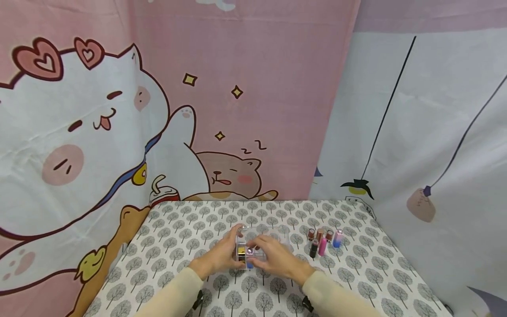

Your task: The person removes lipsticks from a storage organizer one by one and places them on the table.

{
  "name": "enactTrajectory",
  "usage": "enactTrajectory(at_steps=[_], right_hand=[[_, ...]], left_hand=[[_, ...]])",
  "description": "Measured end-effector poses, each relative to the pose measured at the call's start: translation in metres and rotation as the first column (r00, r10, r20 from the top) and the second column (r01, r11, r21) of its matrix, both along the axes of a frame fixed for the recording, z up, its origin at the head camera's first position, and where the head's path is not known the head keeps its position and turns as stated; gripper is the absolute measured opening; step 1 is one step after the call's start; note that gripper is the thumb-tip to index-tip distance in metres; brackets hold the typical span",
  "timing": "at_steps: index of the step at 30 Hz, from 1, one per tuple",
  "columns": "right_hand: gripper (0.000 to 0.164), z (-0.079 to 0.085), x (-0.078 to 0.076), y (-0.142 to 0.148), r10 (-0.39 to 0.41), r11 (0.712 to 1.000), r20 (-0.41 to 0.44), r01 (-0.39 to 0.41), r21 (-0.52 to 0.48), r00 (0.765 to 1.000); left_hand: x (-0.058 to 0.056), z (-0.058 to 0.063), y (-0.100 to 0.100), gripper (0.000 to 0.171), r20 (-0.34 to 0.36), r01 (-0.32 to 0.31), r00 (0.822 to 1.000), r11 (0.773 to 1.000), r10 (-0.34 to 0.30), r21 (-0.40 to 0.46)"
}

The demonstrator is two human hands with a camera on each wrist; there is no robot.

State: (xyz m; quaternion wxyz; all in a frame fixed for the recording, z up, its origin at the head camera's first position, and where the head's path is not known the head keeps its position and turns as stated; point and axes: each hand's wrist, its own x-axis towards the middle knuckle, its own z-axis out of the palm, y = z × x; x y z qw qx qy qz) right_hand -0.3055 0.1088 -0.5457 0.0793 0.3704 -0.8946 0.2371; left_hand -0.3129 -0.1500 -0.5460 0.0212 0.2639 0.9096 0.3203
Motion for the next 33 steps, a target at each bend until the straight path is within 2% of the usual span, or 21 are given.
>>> enactTrajectory(at_steps=[6,12,21,33], right_hand=[[0.04,-0.006,-0.0017,-0.0033,-0.004,1.0,0.022,0.004,-0.015,1.0],[0.032,-0.0082,-0.0024,-0.0048,0.025,0.998,0.023,-0.024,-0.051,0.999],[0.028,-0.0065,-0.0031,-0.004,0.046,0.995,0.074,-0.039,-0.089,0.996],[0.026,-0.0013,-0.0037,-0.0005,0.041,0.989,0.083,-0.029,-0.143,0.996]], left_hand=[[-0.0002,-0.0004,0.0001,0.133,0.001,-0.001,1.0,1.0,0.001,0.002],[0.0,-0.0005,0.0003,0.134,-0.004,-0.002,1.0,1.0,0.002,0.002],[-0.0006,0.0006,0.0016,0.133,-0.036,0.012,0.999,1.0,-0.012,-0.002],[-0.0024,0.0002,0.0015,0.132,-0.015,0.01,1.0,1.0,-0.01,-0.002]])
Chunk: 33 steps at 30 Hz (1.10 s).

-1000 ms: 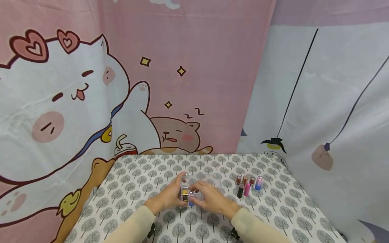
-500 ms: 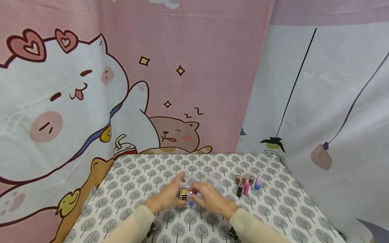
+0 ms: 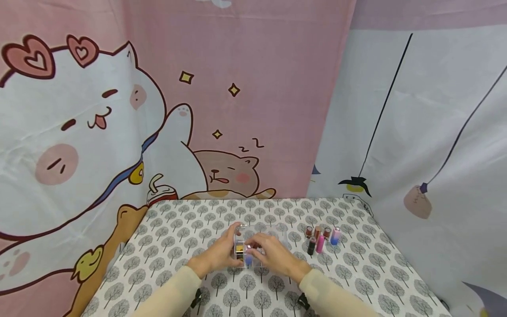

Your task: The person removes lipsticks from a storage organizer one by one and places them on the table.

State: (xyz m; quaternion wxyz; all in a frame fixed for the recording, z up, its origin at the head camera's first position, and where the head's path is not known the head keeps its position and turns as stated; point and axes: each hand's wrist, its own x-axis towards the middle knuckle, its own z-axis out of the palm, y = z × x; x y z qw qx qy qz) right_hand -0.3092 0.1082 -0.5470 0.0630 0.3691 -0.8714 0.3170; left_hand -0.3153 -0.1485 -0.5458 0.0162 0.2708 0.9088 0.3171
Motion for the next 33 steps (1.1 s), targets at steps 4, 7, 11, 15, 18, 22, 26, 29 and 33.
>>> enactTrajectory(at_steps=[4,7,11,15,18,22,26,29,33], right_hand=[[0.026,0.005,0.001,0.0,0.004,1.0,-0.015,-0.004,-0.011,1.0],[0.027,0.008,0.001,0.001,0.005,1.0,-0.024,-0.005,-0.023,1.0],[0.03,0.012,0.001,0.002,0.008,0.999,-0.042,-0.009,-0.043,0.999],[0.031,0.016,0.002,0.004,0.008,0.998,-0.082,-0.013,-0.059,0.997],[0.031,0.019,0.003,0.006,0.005,0.998,-0.109,-0.013,-0.068,0.994],[0.032,0.023,0.004,0.007,0.0,0.997,-0.107,-0.009,-0.077,0.994],[0.034,0.027,0.005,0.011,-0.008,0.996,-0.098,-0.001,-0.086,0.995],[0.034,0.029,0.005,0.013,-0.01,0.996,-0.119,-0.001,-0.087,0.993],[0.035,0.031,0.005,0.016,-0.014,0.996,-0.146,0.001,-0.087,0.989]], left_hand=[[0.0,-0.002,-0.001,0.133,0.006,-0.006,1.0,1.0,0.007,-0.01],[0.0,-0.002,-0.002,0.134,0.014,-0.009,1.0,1.0,0.009,-0.008],[0.0,-0.001,-0.001,0.135,0.022,-0.009,1.0,1.0,0.009,0.0],[0.0,-0.001,-0.001,0.135,0.02,-0.006,1.0,1.0,0.006,-0.001],[-0.001,-0.002,-0.001,0.136,0.013,-0.002,1.0,1.0,0.002,-0.004],[0.0,-0.003,-0.001,0.135,0.008,-0.001,1.0,1.0,0.001,-0.007],[0.0,-0.002,-0.001,0.134,0.027,-0.006,1.0,1.0,0.006,0.002],[0.001,-0.001,-0.001,0.134,0.038,-0.009,0.999,1.0,0.009,0.011],[0.001,0.0,-0.001,0.135,0.031,-0.011,0.999,1.0,0.011,0.01]])
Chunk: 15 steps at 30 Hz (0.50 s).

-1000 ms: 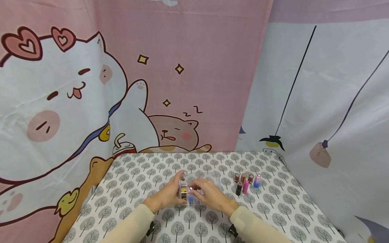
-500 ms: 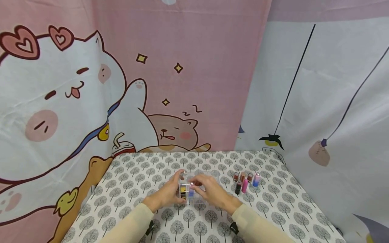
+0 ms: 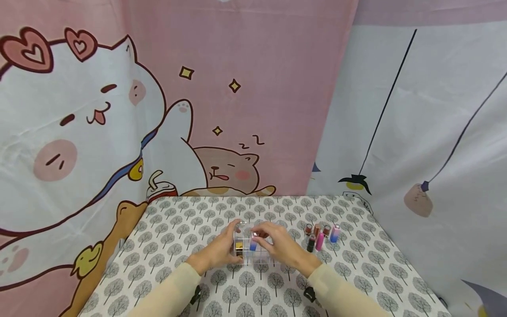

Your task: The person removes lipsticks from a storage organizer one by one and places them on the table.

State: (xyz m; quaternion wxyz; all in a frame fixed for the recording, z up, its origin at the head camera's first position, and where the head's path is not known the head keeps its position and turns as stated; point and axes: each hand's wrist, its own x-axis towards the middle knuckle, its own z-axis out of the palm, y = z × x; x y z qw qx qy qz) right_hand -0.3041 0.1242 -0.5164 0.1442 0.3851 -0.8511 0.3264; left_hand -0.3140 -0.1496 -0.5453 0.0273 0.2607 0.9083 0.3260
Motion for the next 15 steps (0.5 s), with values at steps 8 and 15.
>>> enactTrajectory(at_steps=[8,15], right_hand=[[0.038,0.002,-0.002,0.008,0.016,1.0,-0.006,-0.016,-0.019,1.0],[0.037,0.003,-0.002,0.014,0.018,0.999,-0.019,-0.018,-0.04,1.0]], left_hand=[[-0.001,0.0,0.0,0.137,-0.004,-0.01,1.0,1.0,0.01,-0.009],[-0.001,0.0,0.0,0.138,0.01,-0.007,1.0,1.0,0.007,0.007]])
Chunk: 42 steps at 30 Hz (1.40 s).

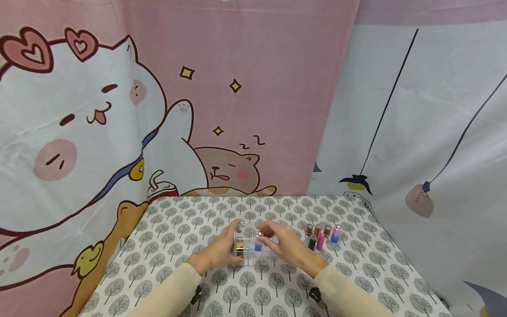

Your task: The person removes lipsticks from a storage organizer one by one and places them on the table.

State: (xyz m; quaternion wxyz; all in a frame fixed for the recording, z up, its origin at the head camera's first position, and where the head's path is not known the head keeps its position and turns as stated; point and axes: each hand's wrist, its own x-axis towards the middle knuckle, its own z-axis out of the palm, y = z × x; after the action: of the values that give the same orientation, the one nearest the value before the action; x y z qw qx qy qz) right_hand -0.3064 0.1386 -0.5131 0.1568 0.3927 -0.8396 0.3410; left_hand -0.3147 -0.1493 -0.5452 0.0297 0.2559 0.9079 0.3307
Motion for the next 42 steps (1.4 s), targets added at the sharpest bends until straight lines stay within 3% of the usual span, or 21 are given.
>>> enactTrajectory(at_steps=[13,27,42], right_hand=[[0.026,0.007,0.003,0.014,-0.026,1.0,-0.058,0.025,-0.017,0.998],[0.029,0.01,0.0,0.033,-0.058,0.998,-0.146,0.054,-0.035,0.988],[0.029,0.014,-0.005,0.052,-0.104,0.994,-0.184,0.096,-0.051,0.977]], left_hand=[[0.001,0.001,0.0,0.139,0.009,-0.006,1.0,1.0,0.006,0.006],[0.002,0.003,0.0,0.14,0.017,0.002,1.0,1.0,-0.003,0.016],[0.0,0.001,-0.002,0.137,0.022,0.003,1.0,1.0,-0.004,0.006]])
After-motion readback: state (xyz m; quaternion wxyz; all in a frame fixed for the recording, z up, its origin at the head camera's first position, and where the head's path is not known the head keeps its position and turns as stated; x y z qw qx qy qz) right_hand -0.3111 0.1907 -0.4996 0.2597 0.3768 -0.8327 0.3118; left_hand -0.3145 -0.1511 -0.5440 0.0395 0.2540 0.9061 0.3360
